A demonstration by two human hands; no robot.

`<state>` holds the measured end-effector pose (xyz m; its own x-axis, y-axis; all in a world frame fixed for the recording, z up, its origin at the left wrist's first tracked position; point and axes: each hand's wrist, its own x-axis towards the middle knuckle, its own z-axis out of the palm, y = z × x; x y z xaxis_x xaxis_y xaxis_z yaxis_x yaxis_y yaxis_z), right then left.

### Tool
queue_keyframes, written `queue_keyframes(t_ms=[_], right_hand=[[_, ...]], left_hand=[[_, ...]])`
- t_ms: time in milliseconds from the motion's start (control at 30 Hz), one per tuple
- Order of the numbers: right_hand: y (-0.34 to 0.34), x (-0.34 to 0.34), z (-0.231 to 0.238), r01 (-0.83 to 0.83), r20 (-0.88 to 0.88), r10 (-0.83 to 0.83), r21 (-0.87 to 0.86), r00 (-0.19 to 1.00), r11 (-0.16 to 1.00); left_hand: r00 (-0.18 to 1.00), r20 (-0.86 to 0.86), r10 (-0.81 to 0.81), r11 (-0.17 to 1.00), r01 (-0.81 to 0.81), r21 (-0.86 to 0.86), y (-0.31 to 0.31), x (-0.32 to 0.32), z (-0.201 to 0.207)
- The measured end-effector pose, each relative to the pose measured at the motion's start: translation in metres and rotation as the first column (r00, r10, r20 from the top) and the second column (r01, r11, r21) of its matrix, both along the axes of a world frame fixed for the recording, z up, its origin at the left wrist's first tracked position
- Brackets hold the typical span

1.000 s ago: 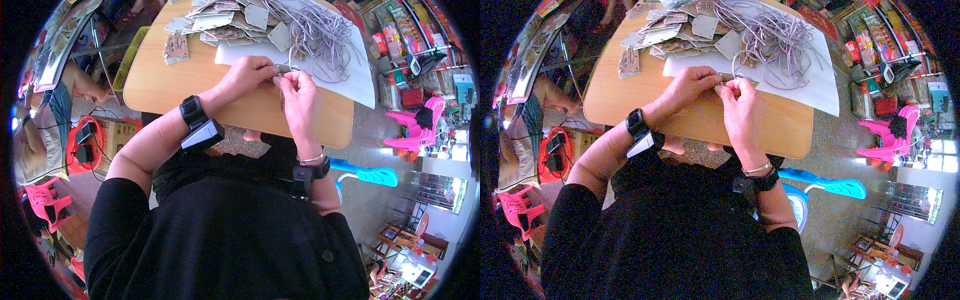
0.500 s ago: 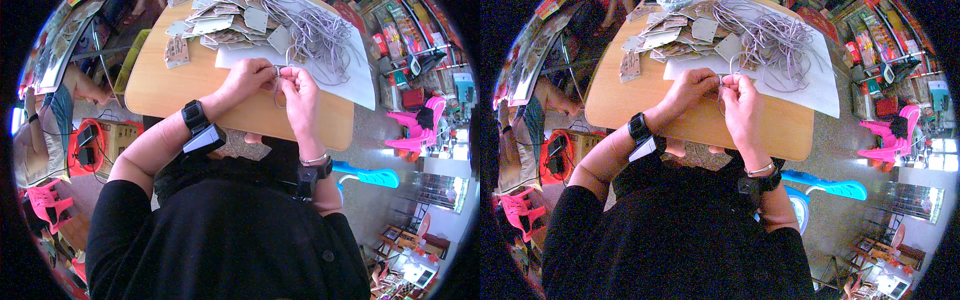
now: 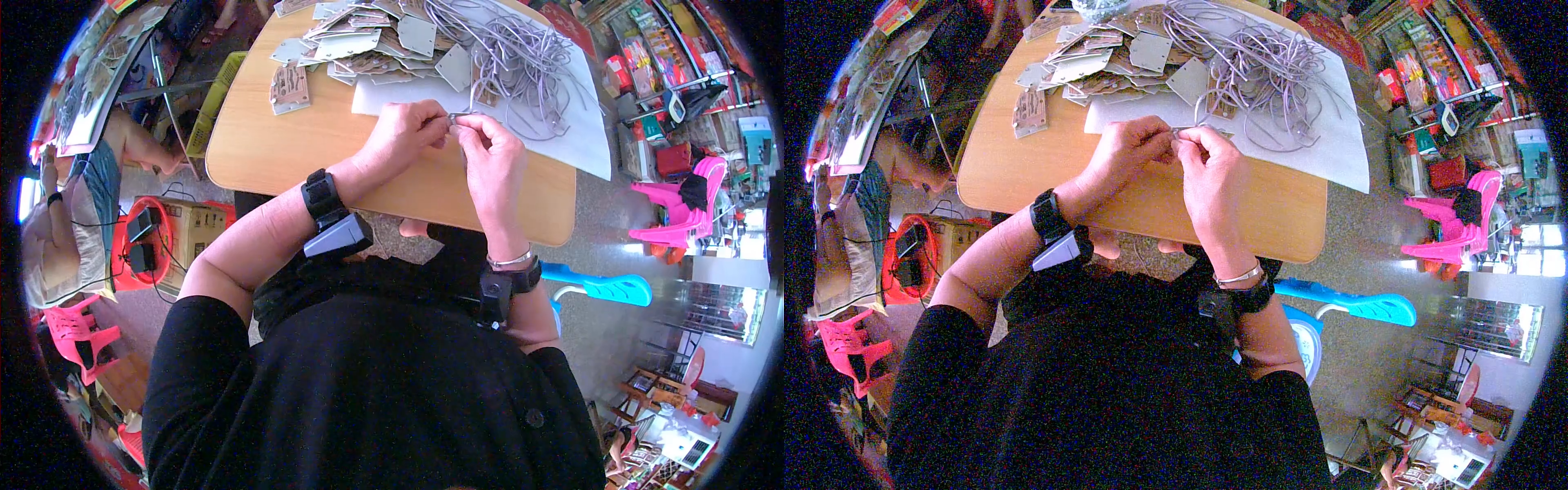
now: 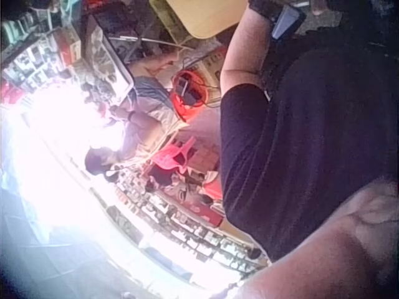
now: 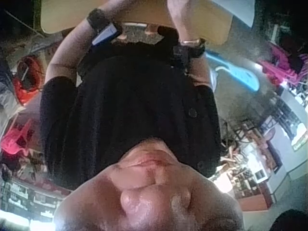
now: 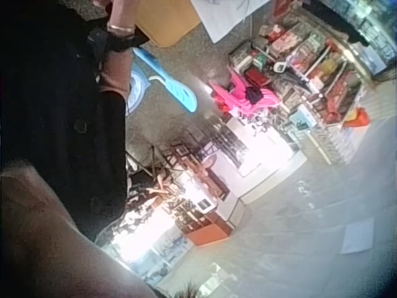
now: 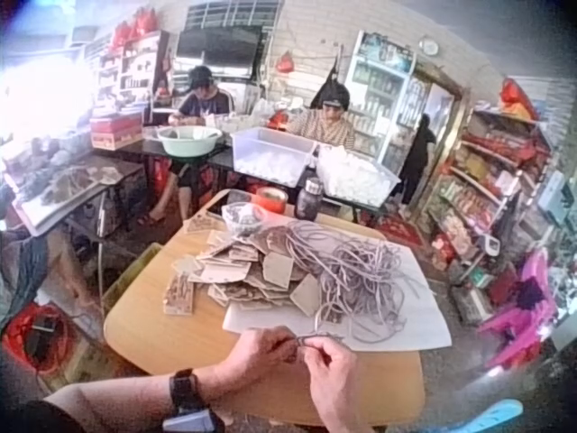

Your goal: Manually stringing multiple flat shoe components onto a long grey cord as part of an assembly process.

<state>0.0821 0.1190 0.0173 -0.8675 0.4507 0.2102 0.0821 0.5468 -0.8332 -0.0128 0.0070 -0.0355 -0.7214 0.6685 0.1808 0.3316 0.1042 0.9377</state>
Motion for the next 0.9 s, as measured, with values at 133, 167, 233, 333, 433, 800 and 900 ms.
queue_keyframes(t_ms=[133,167,233,333,433,800,900], right_hand=[[0.001,0.0,-0.008,0.017,-0.041,-0.014,0.074,0.999,0.997],[0.001,0.0,-0.008,0.032,-0.025,-0.03,0.108,0.999,0.994],[-0.002,0.0,-0.008,0.044,-0.008,-0.043,0.139,0.999,0.989],[-0.008,0.002,0.0,0.09,-0.119,-0.016,0.648,0.993,0.757],[-0.001,-0.001,-0.005,0.063,-0.303,0.105,0.498,0.947,0.865],[0.032,0.04,0.054,-0.886,-0.109,0.957,-0.417,0.268,0.201],[0.049,0.03,0.028,-0.618,-0.055,0.649,-0.378,0.758,0.689]], left_hand=[[0.999,-0.03,0.011,1.0,-0.011,-0.023,0.0,0.002,0.004],[0.996,-0.081,0.03,0.999,-0.031,-0.011,0.001,0.003,0.003],[0.99,-0.131,0.053,0.999,-0.054,-0.001,0.0,0.005,0.002],[0.958,-0.275,0.085,0.996,-0.089,-0.003,0.0,0.006,0.002],[0.947,-0.301,0.115,0.993,-0.096,0.075,0.002,0.007,0.004],[0.892,0.452,0.009,0.991,-0.067,0.112,0.001,-0.01,-0.004],[0.873,0.479,-0.091,0.988,0.017,0.155,0.006,-0.006,0.003]])
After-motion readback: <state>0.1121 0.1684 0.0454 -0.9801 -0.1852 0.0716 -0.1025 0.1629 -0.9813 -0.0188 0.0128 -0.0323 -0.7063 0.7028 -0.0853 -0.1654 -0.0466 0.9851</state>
